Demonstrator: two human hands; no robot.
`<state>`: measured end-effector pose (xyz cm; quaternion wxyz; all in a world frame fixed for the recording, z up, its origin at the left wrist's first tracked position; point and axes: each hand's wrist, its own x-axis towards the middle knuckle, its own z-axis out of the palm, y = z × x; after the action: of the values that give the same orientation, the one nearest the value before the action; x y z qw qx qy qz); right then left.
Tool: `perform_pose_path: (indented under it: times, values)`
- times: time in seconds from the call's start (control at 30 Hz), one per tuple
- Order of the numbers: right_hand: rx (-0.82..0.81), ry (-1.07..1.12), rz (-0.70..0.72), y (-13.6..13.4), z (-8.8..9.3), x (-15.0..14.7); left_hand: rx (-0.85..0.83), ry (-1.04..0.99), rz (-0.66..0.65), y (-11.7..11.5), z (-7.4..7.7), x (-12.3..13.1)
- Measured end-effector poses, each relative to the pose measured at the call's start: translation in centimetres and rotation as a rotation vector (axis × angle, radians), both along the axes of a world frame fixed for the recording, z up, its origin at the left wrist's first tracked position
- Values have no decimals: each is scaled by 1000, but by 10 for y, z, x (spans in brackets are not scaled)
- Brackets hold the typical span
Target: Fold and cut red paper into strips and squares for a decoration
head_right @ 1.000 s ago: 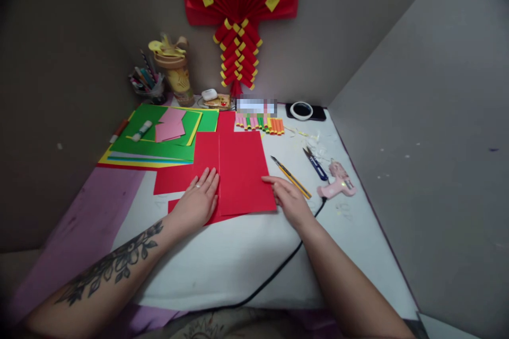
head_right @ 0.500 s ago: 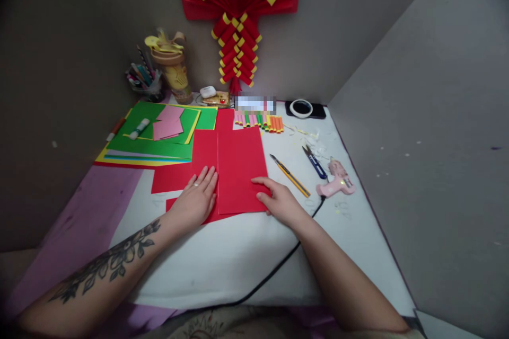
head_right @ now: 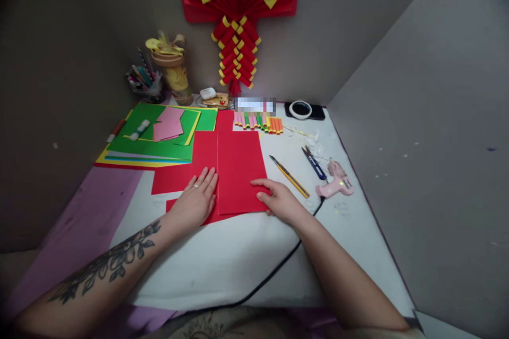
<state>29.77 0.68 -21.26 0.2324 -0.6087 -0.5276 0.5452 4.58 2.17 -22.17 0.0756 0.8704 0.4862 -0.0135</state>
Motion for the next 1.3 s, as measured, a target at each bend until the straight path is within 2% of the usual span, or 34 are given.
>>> perform_pose_path:
  times: [0.23, 0.37, 0.47, 0.57, 0.63, 0.7, 0.77, 0.87, 0.97, 1.07, 1.13, 1.23, 1.3]
  values:
    - [-49, 48, -30, 2, -2, 0, 5, -40, 15, -1, -3, 1]
    - [-21, 79, -32, -1, -5, 3, -16, -143, 27, 1, 3, -5]
    - [103, 48, -25, -3, -4, 6, 16, -365, 122, 8, 12, -18]
    - [322, 22, 27, -5, 1, 13, 124, -663, 318, 20, 19, -35]
    - [407, 63, 59, -4, 7, 20, 109, -910, 461, 30, 22, -46]
    - [397, 131, 96, -2, 15, 28, 35, -1163, 558, 38, 25, -57]
    - [333, 180, 158, 2, 26, 37, -106, -1301, 551, 43, 30, -66]
    - [222, 174, 249, 11, 45, 48, -422, -1224, 463, 41, 40, -72]
    - [217, 105, 263, 24, 62, 49, -667, -1128, 425, 33, 49, -71]
    - [334, 40, 215, 38, 72, 42, -841, -1229, 363, 25, 55, -67]
    - [442, -29, 119, 46, 72, 36, -899, -1290, 321, 22, 56, -65]
    - [600, -180, -111, 52, 60, 33, -858, -1325, 296, 22, 49, -63]
    - [641, -360, -250, 50, 45, 38, -734, -1325, 336, 27, 41, -64]
